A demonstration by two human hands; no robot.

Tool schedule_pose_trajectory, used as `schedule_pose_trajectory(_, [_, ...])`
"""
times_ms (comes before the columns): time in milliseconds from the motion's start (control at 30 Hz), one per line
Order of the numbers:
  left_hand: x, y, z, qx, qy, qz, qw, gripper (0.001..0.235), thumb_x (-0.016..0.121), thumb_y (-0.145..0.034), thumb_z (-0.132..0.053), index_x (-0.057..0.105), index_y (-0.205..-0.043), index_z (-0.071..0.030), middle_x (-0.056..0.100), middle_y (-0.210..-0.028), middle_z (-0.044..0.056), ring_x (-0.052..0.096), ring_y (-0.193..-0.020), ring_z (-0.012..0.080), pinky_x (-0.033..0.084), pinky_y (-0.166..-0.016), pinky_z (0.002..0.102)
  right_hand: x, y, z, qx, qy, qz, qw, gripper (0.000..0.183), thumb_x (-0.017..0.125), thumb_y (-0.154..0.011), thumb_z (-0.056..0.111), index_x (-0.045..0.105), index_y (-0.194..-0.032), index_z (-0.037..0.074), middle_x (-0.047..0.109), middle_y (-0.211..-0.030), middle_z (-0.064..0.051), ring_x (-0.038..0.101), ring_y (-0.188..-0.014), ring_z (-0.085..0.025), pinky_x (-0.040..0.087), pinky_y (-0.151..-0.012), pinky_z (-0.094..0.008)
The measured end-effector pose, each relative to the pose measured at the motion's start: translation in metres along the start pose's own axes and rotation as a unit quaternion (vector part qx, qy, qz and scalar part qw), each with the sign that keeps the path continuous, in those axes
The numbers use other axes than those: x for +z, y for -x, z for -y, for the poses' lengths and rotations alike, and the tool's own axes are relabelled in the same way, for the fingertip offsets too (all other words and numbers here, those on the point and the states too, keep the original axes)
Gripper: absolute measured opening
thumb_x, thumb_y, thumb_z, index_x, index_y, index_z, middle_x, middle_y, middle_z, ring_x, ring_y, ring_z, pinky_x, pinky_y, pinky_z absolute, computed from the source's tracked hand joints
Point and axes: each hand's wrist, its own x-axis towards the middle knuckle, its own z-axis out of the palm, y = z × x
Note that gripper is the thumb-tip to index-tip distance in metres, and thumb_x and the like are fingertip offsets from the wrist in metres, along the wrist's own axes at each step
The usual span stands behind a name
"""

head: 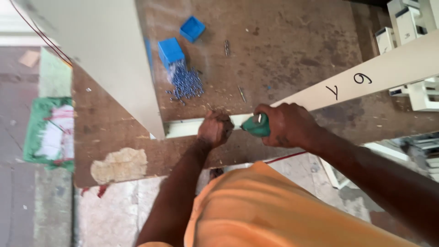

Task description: The person aligns a small metal strip with a white metal frame and uses an electric drill to create a hole in the metal.

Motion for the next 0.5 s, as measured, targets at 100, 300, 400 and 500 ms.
schedule_pose_trajectory(100, [0.003,0.006,-0.003,0.001,0.014,-0.003,1.0,0.007,0.072,-0.079,-0.018,0.078,-0.082,-0.018,0.073,-0.098,0.001,0.064,-0.105,0.0227,0.043,-0.096,0.041,0.004,0.0,-0.005,-0.033,-0.026,-0.062,0.997,0.074,0.084,-0.062,0.04,0.06,-0.127,0.018,0.075,-0.093,-0.015,0.074,-0.085,-0.037,0.057,-0.081,-0.049])
schedule_pose_trajectory(300, [0.002,0.002,-0.002,0.038,-0.044,-0.024,0.998,0.018,0.074,-0.078,-0.023,0.077,-0.094,-0.014,0.072,-0.104,0.009,0.063,-0.108,0.0285,0.043,-0.097,0.048,-0.002,-0.014,-0.012,-0.065,-0.093,-0.093,0.989,0.063,0.086,-0.059,0.033,0.066,-0.114,0.011,0.075,-0.091,-0.018,0.073,-0.088,-0.038,0.058,-0.079,-0.047])
schedule_pose_trajectory(400, [-0.01,0.02,0.007,0.033,-0.076,-0.011,0.996,0.02,0.075,-0.082,-0.023,0.075,-0.097,-0.012,0.072,-0.105,0.011,0.064,-0.108,0.0305,0.046,-0.098,0.048,-0.001,-0.014,-0.013,-0.059,-0.104,-0.082,0.989,0.059,0.087,-0.058,0.031,0.068,-0.11,0.011,0.075,-0.091,-0.016,0.073,-0.089,-0.037,0.058,-0.08,-0.047])
schedule_pose_trajectory(500, [-0.028,0.04,0.018,0.014,-0.066,-0.027,0.997,0.021,0.076,-0.078,-0.024,0.075,-0.095,-0.01,0.072,-0.106,0.012,0.064,-0.105,0.0326,0.049,-0.095,0.047,0.002,-0.01,-0.018,-0.081,-0.133,-0.087,0.984,0.053,0.086,-0.061,0.031,0.068,-0.106,0.008,0.076,-0.089,-0.017,0.074,-0.087,-0.036,0.058,-0.079,-0.047])
